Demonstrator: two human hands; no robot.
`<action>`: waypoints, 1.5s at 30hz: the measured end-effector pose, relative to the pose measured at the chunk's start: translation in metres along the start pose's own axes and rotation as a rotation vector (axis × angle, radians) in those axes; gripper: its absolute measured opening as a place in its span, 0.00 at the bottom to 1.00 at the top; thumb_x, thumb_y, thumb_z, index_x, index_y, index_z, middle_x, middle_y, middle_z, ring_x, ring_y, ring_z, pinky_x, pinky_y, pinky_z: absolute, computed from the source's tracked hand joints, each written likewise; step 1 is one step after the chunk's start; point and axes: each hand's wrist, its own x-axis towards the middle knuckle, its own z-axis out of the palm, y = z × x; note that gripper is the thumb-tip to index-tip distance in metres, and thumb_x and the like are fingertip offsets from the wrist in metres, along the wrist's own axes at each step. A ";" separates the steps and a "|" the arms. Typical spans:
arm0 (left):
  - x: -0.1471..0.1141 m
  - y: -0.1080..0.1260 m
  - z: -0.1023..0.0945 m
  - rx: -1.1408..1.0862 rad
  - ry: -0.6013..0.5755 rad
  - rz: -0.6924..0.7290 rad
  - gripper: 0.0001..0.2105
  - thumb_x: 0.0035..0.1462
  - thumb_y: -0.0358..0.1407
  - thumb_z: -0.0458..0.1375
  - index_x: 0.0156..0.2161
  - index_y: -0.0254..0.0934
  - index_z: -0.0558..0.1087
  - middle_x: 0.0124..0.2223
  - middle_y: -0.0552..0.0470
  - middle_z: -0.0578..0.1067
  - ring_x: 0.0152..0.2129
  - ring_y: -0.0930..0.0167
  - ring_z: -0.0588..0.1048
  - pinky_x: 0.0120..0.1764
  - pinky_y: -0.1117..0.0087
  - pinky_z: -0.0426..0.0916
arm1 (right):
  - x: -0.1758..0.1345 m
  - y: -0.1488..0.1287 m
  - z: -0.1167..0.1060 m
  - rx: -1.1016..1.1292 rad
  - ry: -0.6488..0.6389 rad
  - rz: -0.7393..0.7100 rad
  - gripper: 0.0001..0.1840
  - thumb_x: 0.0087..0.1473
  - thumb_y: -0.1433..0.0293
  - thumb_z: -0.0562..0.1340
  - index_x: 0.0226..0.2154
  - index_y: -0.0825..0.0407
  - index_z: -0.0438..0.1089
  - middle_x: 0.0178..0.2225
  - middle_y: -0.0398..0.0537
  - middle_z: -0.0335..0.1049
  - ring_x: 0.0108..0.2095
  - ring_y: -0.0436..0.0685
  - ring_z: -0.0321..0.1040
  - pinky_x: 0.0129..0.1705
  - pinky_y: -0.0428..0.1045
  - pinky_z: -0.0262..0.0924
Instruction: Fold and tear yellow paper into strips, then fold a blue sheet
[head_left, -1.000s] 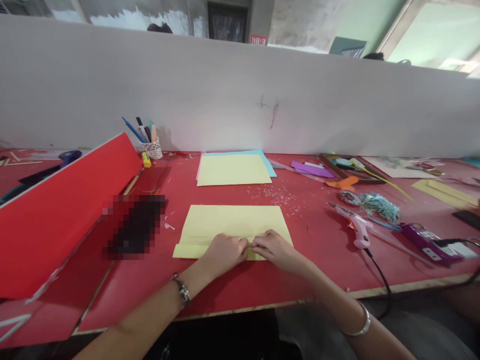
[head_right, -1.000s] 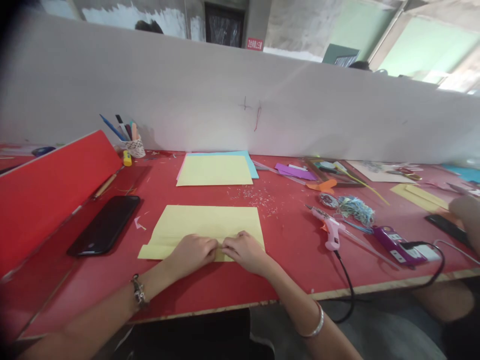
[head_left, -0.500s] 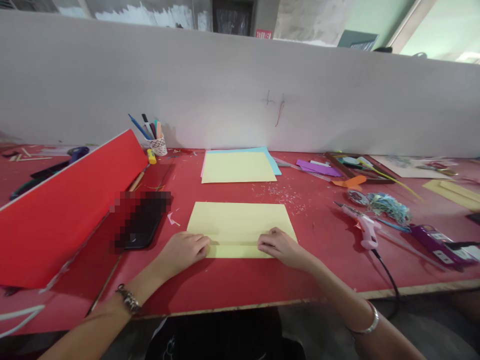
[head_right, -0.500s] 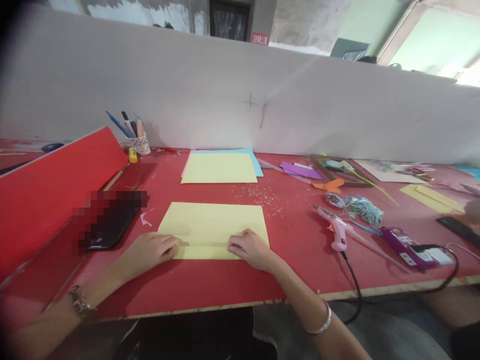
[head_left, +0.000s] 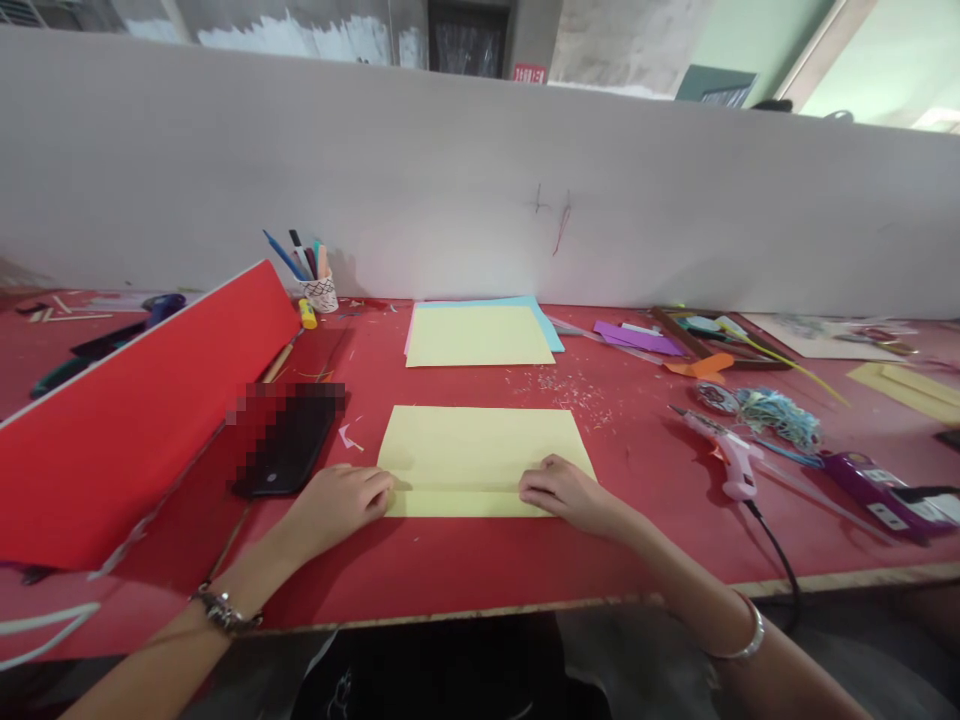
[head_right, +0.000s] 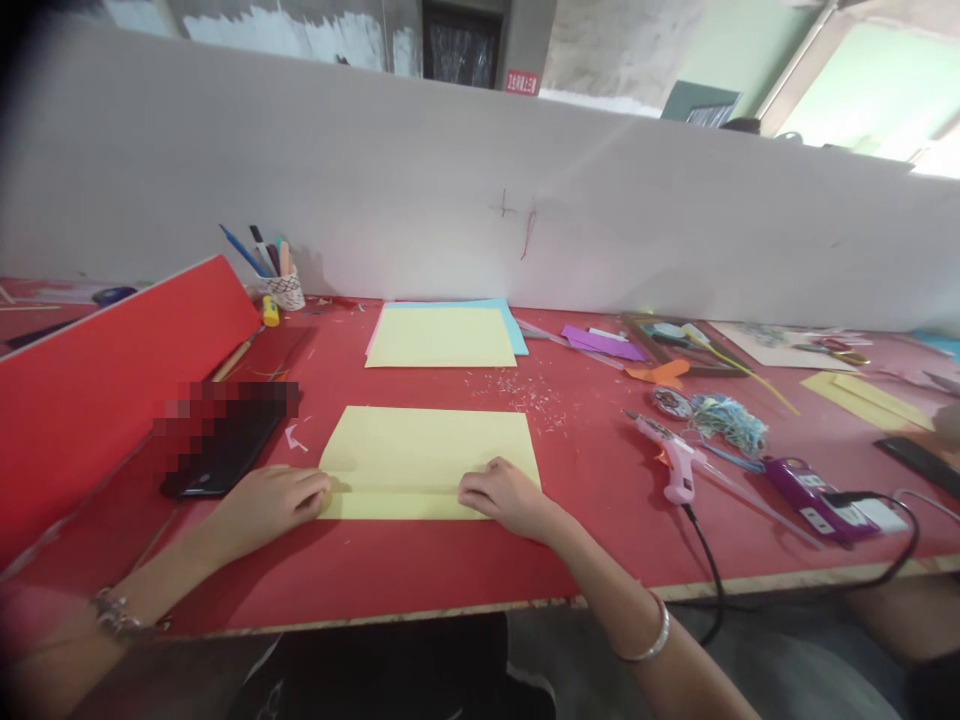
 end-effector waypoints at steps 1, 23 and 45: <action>-0.001 -0.001 0.000 0.011 -0.003 -0.002 0.12 0.51 0.32 0.42 0.25 0.40 0.67 0.27 0.55 0.75 0.23 0.73 0.70 0.29 0.73 0.58 | 0.000 0.001 0.000 0.000 0.001 -0.007 0.18 0.57 0.65 0.44 0.23 0.53 0.62 0.21 0.42 0.64 0.21 0.48 0.55 0.35 0.46 0.50; 0.030 0.047 -0.005 -0.133 0.020 0.250 0.11 0.56 0.37 0.45 0.35 0.36 0.68 0.32 0.52 0.72 0.30 0.71 0.70 0.32 0.71 0.63 | -0.004 -0.003 -0.009 -0.102 0.085 -0.030 0.13 0.52 0.71 0.50 0.25 0.54 0.67 0.24 0.45 0.68 0.27 0.49 0.63 0.40 0.47 0.51; 0.016 0.032 0.020 -0.266 0.140 0.100 0.08 0.56 0.35 0.46 0.40 0.40 0.63 0.38 0.52 0.66 0.36 0.69 0.65 0.38 0.65 0.61 | 0.024 -0.029 0.018 -0.350 0.158 0.142 0.10 0.45 0.77 0.50 0.21 0.55 0.64 0.22 0.43 0.65 0.22 0.47 0.57 0.33 0.45 0.48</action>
